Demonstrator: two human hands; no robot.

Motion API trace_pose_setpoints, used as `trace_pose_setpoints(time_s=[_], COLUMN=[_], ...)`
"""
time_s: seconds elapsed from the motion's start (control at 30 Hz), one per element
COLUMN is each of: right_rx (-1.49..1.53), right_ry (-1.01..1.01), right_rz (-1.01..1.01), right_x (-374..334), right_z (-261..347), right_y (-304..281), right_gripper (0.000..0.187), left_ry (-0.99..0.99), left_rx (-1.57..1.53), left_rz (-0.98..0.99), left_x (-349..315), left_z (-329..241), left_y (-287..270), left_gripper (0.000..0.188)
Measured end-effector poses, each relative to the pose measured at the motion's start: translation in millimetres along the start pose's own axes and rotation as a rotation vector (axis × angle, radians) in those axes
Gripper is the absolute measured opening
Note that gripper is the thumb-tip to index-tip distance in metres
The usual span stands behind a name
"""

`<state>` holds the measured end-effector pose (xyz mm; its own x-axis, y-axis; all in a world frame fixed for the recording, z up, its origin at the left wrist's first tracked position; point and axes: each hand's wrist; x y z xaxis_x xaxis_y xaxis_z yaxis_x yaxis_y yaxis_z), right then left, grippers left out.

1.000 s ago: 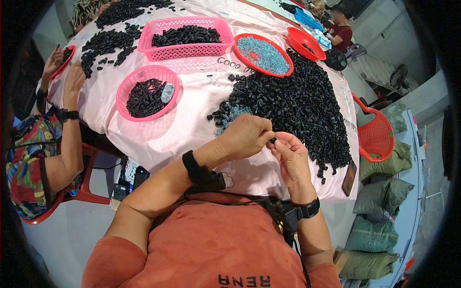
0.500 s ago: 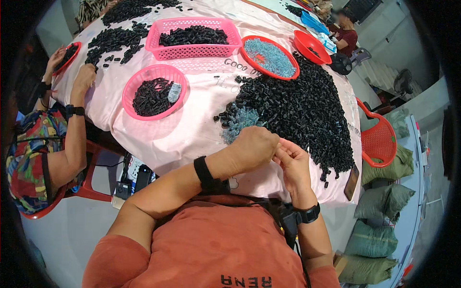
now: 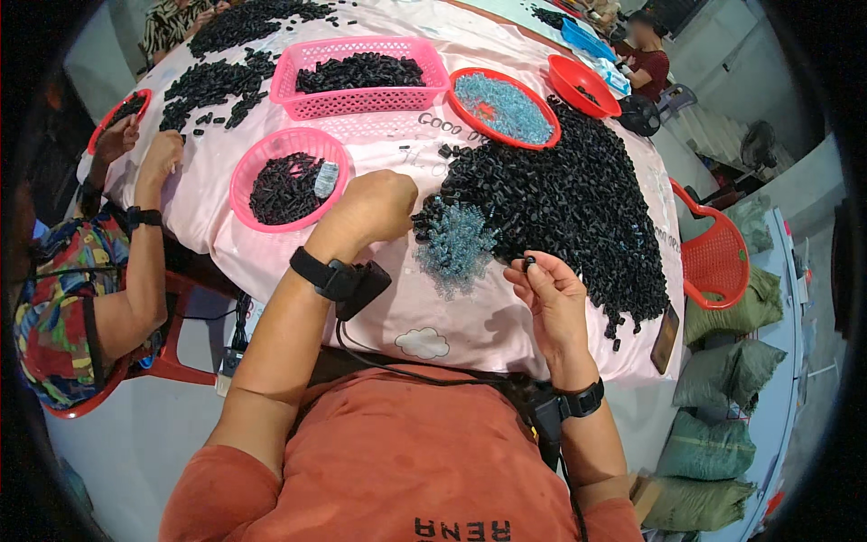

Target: The recorder is sorting small black shoe components from a large pile into smaller groups or baskets.

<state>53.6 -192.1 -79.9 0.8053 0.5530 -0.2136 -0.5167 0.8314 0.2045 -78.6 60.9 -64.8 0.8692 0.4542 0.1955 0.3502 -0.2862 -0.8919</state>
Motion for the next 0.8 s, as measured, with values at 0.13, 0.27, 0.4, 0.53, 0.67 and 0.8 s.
trace_pose_setpoints(time_s=[0.13,0.27,0.4,0.53,0.67,0.8], right_rx=[-0.003,-0.034,-0.02,-0.031,-0.036,-0.032], right_ry=[0.016,0.015,0.017,0.027,0.035,0.032], right_rz=[0.028,0.061,0.088,0.101,0.109,0.118], right_x=[-2.8,-1.7,-2.3,-3.2,-3.2,-2.1], right_z=[4.8,4.1,2.1,1.0,1.2,0.3], right_y=[8.0,9.6,10.3,11.8,12.9,12.5], right_gripper=[0.02,0.02,0.019,0.018,0.018,0.018], left_ry=[-0.086,-0.099,-0.108,-0.08,-0.11,-0.046], left_rx=[0.038,0.119,0.032,0.021,0.069,0.03], left_rz=[0.117,0.217,0.177,0.14,0.203,0.115], left_x=[1.7,3.3,1.6,3.1,8.5,9.4], left_z=[-0.2,-5.1,-3.4,6.9,11.1,5.3], left_y=[-1.1,-4.0,-0.4,12.3,22.2,17.9], left_gripper=[0.02,0.019,0.02,0.025,0.023,0.02])
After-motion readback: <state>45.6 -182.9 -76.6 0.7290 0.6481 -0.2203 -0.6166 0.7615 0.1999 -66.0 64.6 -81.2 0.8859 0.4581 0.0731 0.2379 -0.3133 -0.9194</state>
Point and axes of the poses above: each hand's wrist, its own x-axis towards the middle knuckle, its own y-axis out of the palm, z = x × y, and after that the axes turned 8 degrees about -z, right-handed
